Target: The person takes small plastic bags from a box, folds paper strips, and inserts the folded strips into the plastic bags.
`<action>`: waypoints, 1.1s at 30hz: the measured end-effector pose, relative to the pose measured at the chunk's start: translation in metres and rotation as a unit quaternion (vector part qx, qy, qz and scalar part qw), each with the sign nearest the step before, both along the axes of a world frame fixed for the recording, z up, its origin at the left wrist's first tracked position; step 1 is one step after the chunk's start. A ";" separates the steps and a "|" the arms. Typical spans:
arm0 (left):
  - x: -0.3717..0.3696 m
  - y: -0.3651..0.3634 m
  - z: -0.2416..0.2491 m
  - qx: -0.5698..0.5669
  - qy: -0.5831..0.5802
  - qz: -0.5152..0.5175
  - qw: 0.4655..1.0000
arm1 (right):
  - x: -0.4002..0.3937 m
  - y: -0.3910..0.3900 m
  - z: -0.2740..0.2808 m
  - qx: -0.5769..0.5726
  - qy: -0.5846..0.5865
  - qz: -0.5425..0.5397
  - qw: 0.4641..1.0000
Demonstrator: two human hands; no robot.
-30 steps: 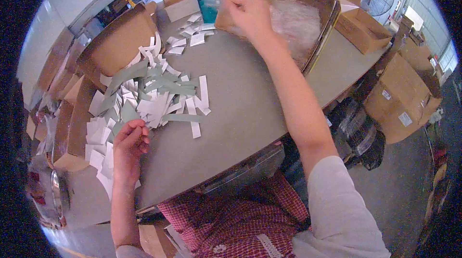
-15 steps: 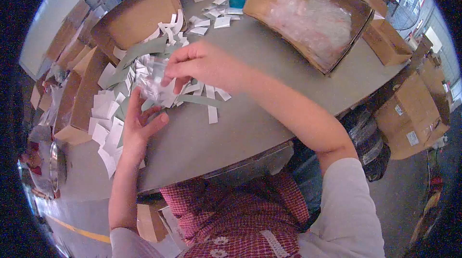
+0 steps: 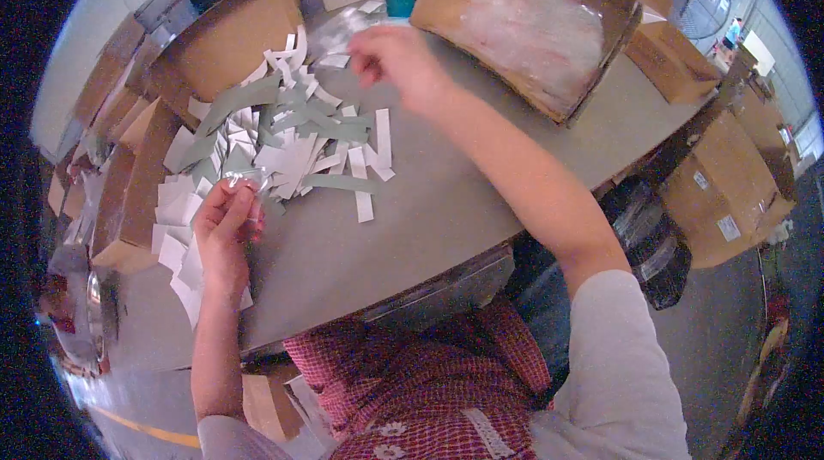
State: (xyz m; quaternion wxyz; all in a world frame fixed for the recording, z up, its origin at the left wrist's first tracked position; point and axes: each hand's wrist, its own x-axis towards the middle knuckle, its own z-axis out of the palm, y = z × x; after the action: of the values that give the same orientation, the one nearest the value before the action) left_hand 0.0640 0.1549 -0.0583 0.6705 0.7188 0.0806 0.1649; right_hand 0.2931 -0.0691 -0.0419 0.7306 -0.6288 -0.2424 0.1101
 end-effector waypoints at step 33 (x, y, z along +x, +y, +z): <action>-0.003 -0.009 0.000 0.021 -0.025 -0.017 0.999 | -0.108 0.039 -0.007 -0.171 -0.108 0.261 0.944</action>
State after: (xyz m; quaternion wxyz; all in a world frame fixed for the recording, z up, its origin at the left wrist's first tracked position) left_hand 0.0608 0.1460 -0.0587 0.6600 0.7294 0.0485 0.1731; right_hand 0.1851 -0.0298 -0.0484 0.5271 -0.6674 -0.4530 0.2676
